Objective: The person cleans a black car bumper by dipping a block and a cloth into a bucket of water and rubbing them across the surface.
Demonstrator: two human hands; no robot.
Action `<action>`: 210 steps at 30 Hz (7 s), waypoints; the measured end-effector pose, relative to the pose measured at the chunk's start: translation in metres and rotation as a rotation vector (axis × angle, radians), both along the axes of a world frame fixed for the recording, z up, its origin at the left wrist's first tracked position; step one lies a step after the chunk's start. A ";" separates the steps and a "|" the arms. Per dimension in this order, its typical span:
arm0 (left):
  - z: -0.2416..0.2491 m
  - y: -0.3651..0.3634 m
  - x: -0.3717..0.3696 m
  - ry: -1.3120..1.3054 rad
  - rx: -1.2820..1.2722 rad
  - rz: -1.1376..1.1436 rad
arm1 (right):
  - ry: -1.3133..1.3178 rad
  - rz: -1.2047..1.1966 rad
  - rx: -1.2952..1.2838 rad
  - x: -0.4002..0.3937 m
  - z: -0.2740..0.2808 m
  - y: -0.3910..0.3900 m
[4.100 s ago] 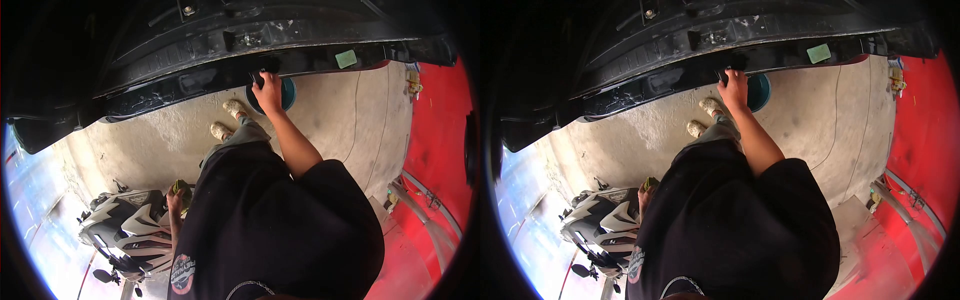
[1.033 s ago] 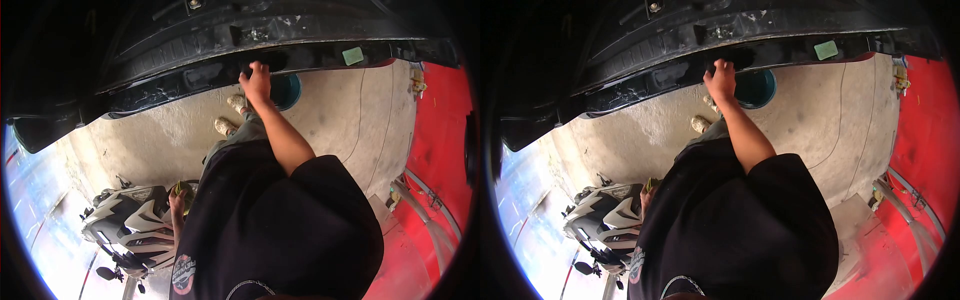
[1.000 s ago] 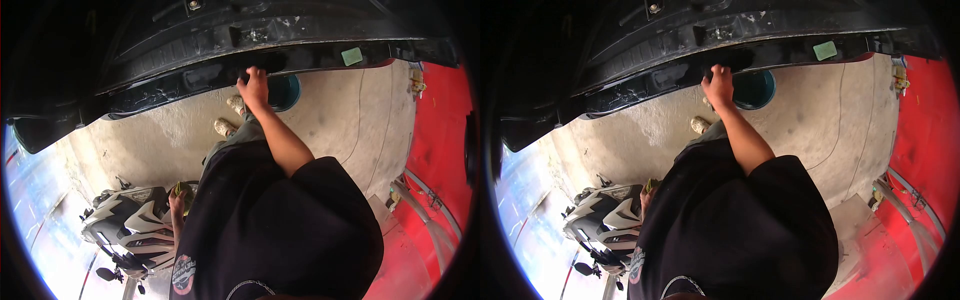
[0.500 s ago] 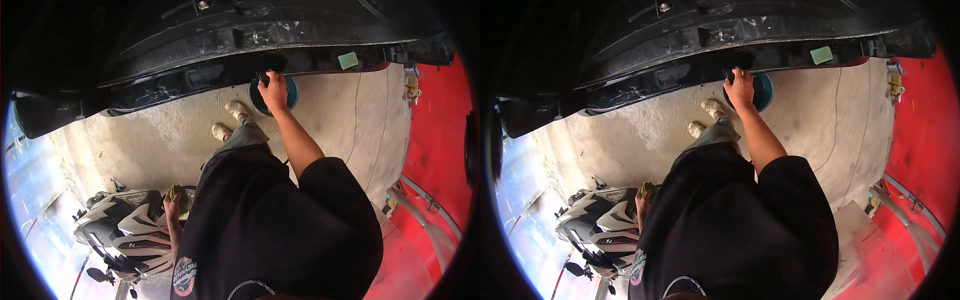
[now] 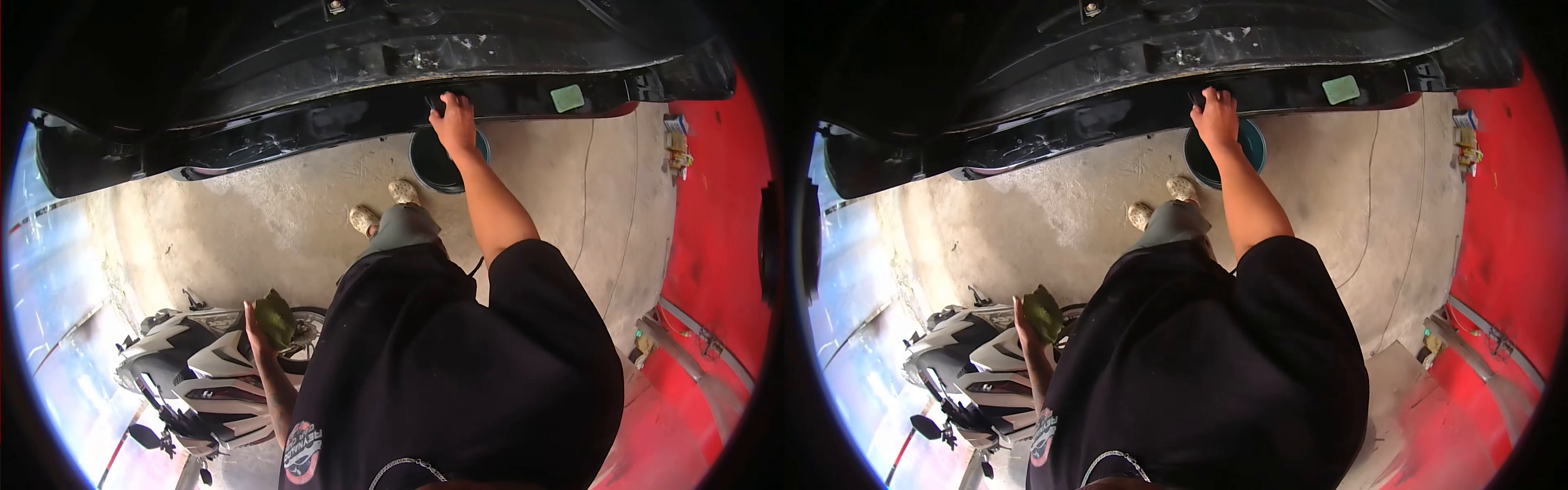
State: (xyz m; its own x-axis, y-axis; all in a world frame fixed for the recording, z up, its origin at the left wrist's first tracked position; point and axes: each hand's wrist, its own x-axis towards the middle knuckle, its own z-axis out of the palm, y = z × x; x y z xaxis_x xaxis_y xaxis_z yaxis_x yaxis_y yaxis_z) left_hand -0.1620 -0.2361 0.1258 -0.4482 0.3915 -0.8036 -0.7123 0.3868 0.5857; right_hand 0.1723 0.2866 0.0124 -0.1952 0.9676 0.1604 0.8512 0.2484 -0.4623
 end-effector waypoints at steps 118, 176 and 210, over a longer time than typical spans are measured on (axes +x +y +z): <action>-0.033 0.060 0.051 0.305 -0.488 -0.583 | 0.266 -0.076 -0.130 -0.132 -0.011 -0.074; 0.013 0.056 0.081 0.541 -0.445 -0.587 | 0.247 -0.456 -0.031 0.264 -0.021 0.004; 0.025 -0.082 0.109 0.437 -0.810 -0.506 | 0.564 0.833 -1.094 -0.162 -0.031 -0.112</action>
